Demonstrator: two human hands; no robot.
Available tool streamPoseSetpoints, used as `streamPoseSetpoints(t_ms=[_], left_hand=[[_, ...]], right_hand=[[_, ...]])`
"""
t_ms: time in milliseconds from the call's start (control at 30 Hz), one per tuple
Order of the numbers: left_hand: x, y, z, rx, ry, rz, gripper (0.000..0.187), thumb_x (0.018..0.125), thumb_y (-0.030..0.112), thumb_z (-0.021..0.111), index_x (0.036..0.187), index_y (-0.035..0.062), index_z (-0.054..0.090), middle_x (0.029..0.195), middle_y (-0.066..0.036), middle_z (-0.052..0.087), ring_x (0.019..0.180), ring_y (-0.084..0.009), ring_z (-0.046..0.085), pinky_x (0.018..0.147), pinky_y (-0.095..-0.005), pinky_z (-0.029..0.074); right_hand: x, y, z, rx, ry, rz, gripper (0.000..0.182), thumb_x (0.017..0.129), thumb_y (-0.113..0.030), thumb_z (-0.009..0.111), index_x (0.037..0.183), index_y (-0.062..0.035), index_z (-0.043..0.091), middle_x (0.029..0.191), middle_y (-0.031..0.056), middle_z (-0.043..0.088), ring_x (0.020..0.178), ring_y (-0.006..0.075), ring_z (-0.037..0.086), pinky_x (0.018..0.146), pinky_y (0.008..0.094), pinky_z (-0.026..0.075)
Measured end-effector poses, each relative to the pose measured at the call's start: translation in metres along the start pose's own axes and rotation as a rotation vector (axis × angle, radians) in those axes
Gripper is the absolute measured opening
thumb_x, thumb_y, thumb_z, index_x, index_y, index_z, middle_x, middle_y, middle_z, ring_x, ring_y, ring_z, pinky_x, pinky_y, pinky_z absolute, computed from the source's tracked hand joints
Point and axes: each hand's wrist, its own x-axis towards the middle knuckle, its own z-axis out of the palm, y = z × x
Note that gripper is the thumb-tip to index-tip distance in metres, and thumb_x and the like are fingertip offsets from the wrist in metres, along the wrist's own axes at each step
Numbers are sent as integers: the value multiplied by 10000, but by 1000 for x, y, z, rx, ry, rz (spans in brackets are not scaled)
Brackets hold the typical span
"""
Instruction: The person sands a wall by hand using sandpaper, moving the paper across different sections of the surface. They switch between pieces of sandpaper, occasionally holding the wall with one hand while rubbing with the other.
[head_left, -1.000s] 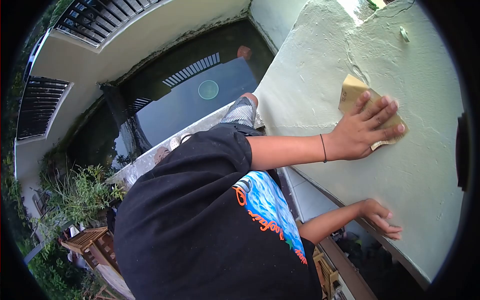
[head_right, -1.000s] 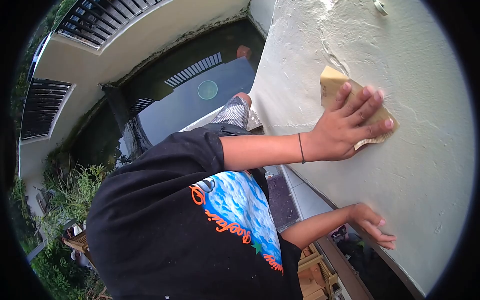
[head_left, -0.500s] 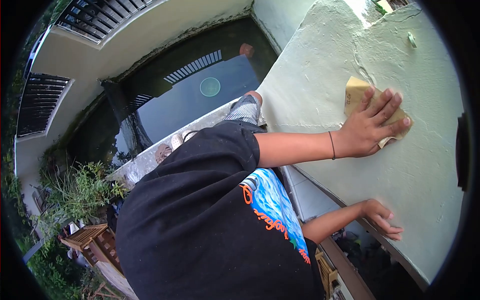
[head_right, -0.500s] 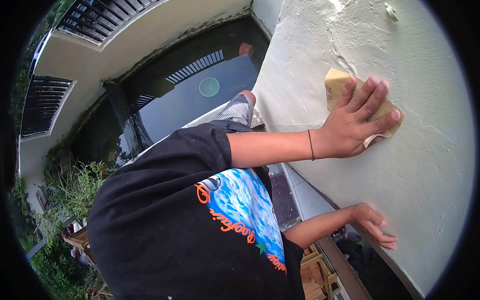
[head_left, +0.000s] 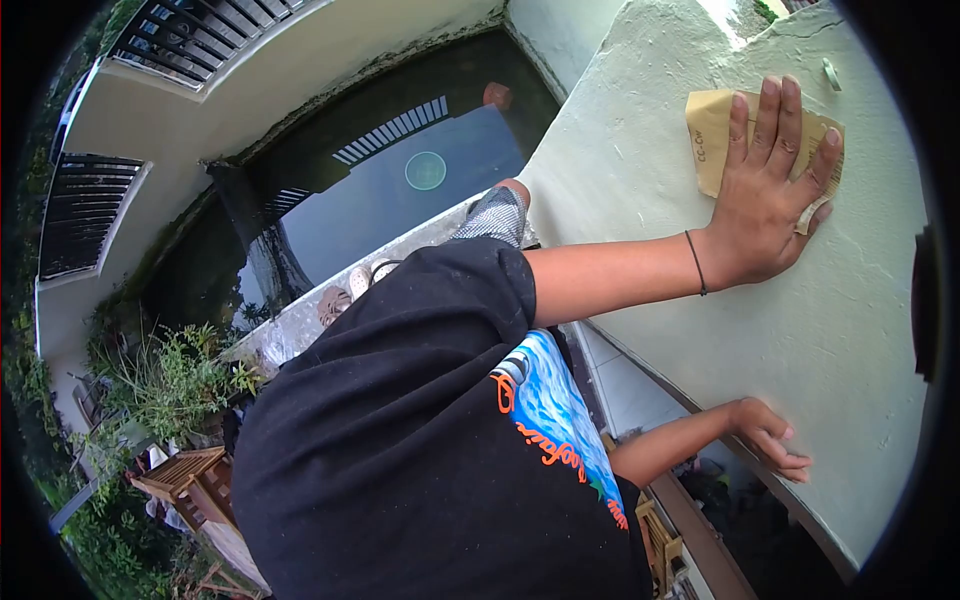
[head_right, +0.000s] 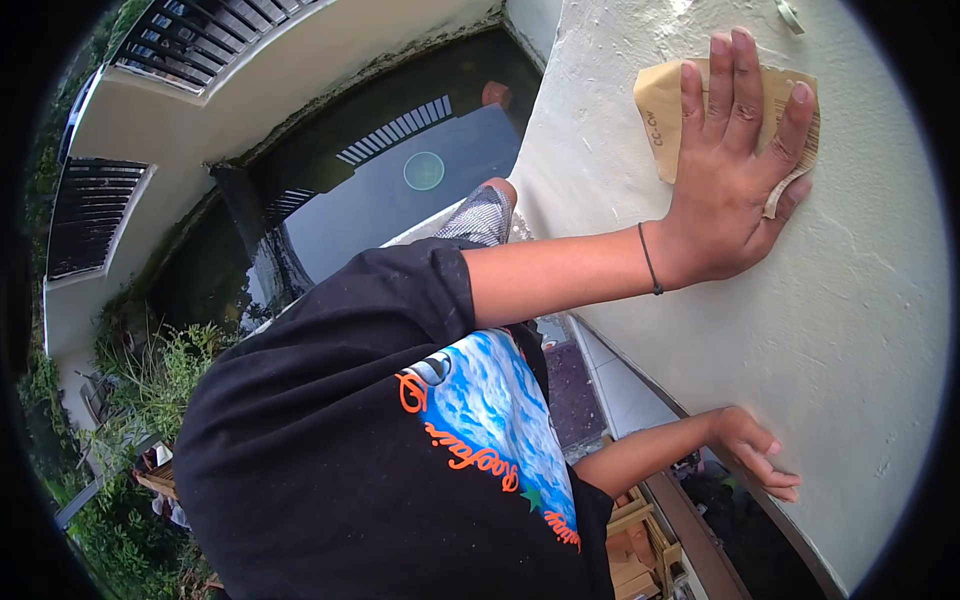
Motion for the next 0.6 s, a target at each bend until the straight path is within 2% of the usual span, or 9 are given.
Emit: streamPoseSetpoints(t_ms=[33, 167, 200, 300, 333, 367, 433, 567, 600], left_hand=[[-5, 2, 3, 3, 1, 1, 634, 871, 269, 511, 1446, 187, 259, 1494, -263, 77, 1401, -395, 14, 1089, -553, -39], [-73, 6, 22, 134, -133, 266, 608, 869, 288, 513, 1432, 212, 294, 1509, -213, 96, 1411, -346, 23, 1098, -542, -54], [-76, 2, 16, 173, -114, 288, 603, 861, 297, 521, 1423, 223, 313, 1514, -188, 105, 1415, -322, 29, 1103, -537, -59], [-60, -7, 14, 166, -156, 201, 617, 852, 292, 532, 1424, 214, 314, 1511, -205, 102, 1411, -347, 25, 1097, -545, -57], [-42, -7, 10, 69, -153, 112, 680, 830, 241, 536, 1446, 213, 248, 1513, -209, 72, 1410, -357, 4, 1095, -557, -51], [-20, -7, 4, 2, -124, 51, 691, 823, 223, 532, 1447, 177, 239, 1502, -245, 67, 1400, -395, -1, 1083, -578, -51], [6, -4, -2, -79, -12, -21, 700, 815, 218, 544, 1444, 163, 240, 1490, -272, 78, 1394, -417, 12, 1077, -592, -44], [-29, 12, 15, -7, -64, 57, 708, 811, 218, 549, 1443, 151, 235, 1478, -293, 97, 1388, -433, 30, 1077, -596, -29], [-38, 12, 13, 88, -30, 181, 706, 808, 210, 548, 1438, 135, 239, 1467, -311, 106, 1381, -451, 33, 1075, -602, -26]], right_hand=[[0, 1, 0, -5, 1, -2, 516, 975, -321, 277, 1298, 74, 352, 1421, 304, 215, 1333, 412, 224, 1050, 510, 230], [-1, 5, 0, 13, -5, -23, 517, 978, -320, 273, 1304, 75, 337, 1421, 305, 209, 1338, 413, 210, 1055, 515, 217], [0, 3, -1, 13, -13, -21, 519, 979, -323, 272, 1306, 77, 331, 1421, 304, 203, 1341, 413, 200, 1059, 518, 208], [-2, -1, 0, 13, -25, -25, 526, 982, -330, 269, 1306, 81, 324, 1421, 305, 195, 1345, 414, 187, 1063, 523, 195], [-1, 0, 0, 20, -19, -29, 530, 983, -334, 268, 1304, 84, 323, 1421, 305, 193, 1345, 416, 184, 1064, 524, 190], [-2, -1, 0, 17, -20, -31, 530, 983, -334, 268, 1304, 84, 323, 1421, 305, 193, 1345, 416, 184, 1064, 524, 190], [-1, 0, 0, 2, -37, -35, 538, 985, -346, 261, 1322, 72, 288, 1420, 297, 194, 1357, 396, 160, 1070, 517, 180], [-4, 12, 0, -15, -50, -15, 547, 984, -347, 265, 1367, 40, 226, 1442, 275, 164, 1366, 379, 131, 1078, 502, 172], [-7, 13, -1, -18, -61, -6, 552, 984, -348, 266, 1382, 30, 205, 1450, 268, 154, 1369, 374, 121, 1081, 497, 169]])
